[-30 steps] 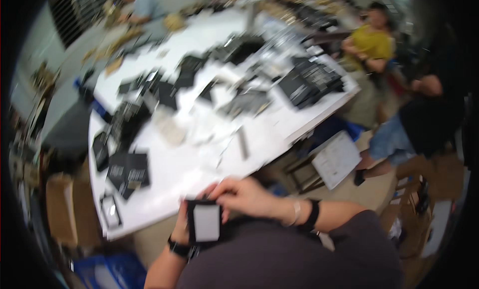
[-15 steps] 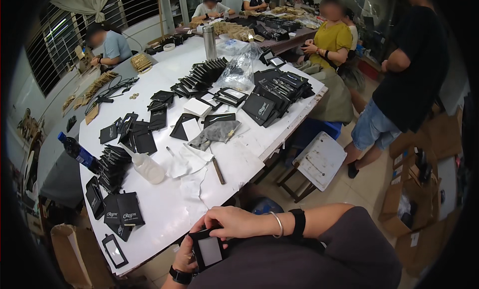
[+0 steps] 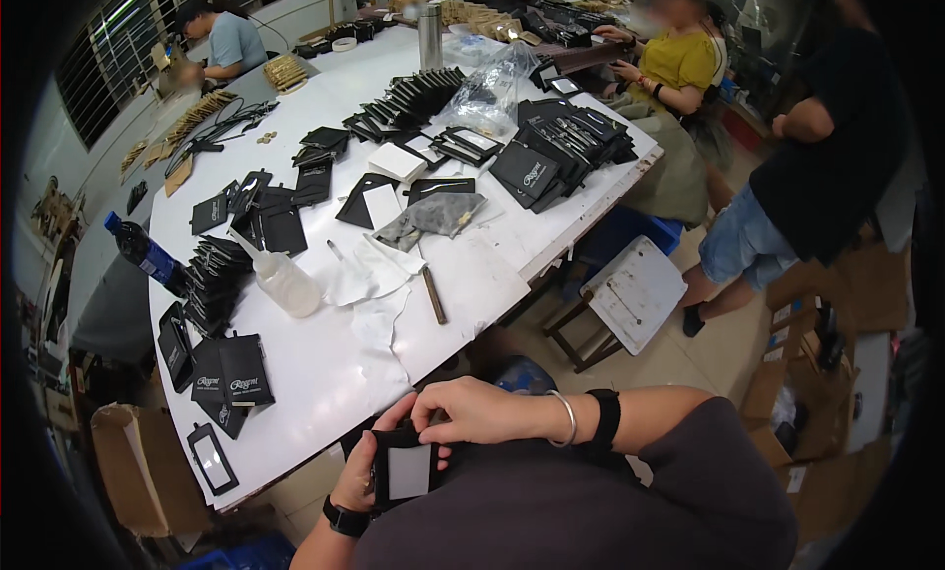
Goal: The person assembles small black pouches by inserting white rectangular inserts into them and zipping them closed. They wipe the pouches with a cloth and use a metal tool to adjust the zipper. The person handles the pouches one at a time, placing finished units on the table.
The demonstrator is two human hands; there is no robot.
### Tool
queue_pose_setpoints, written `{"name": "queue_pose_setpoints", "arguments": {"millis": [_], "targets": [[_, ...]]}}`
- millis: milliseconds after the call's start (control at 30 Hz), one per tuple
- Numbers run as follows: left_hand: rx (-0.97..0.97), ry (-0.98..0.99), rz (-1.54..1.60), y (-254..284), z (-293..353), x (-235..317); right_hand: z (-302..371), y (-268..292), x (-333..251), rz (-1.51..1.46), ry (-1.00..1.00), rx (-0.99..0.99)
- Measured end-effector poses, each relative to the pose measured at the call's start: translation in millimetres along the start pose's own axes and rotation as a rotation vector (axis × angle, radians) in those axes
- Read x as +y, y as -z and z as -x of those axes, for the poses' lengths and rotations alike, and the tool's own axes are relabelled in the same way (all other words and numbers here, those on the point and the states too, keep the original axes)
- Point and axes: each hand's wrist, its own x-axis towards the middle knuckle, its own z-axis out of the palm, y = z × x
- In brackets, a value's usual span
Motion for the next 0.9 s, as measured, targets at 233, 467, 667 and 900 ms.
{"name": "queue_pose_setpoints", "arguments": {"millis": [233, 467, 667, 900], "targets": [[-0.039, -0.057, 0.31, 14, 5, -9, -24, -3, 3, -0.279, -0.023, 0.032], [-0.155, 0.075, 0.416, 18, -12, -8, -25, 17, 0, -0.176, -0.179, 0.131], [-0.028, 0.083, 0.365, 18, -11, -8, -27, 8, 5, -0.123, -0.119, 0.147], [-0.174, 0.005, 0.531, 19, -16, -4, -34, 11, 2, -0.123, -0.158, 0.201]]}}
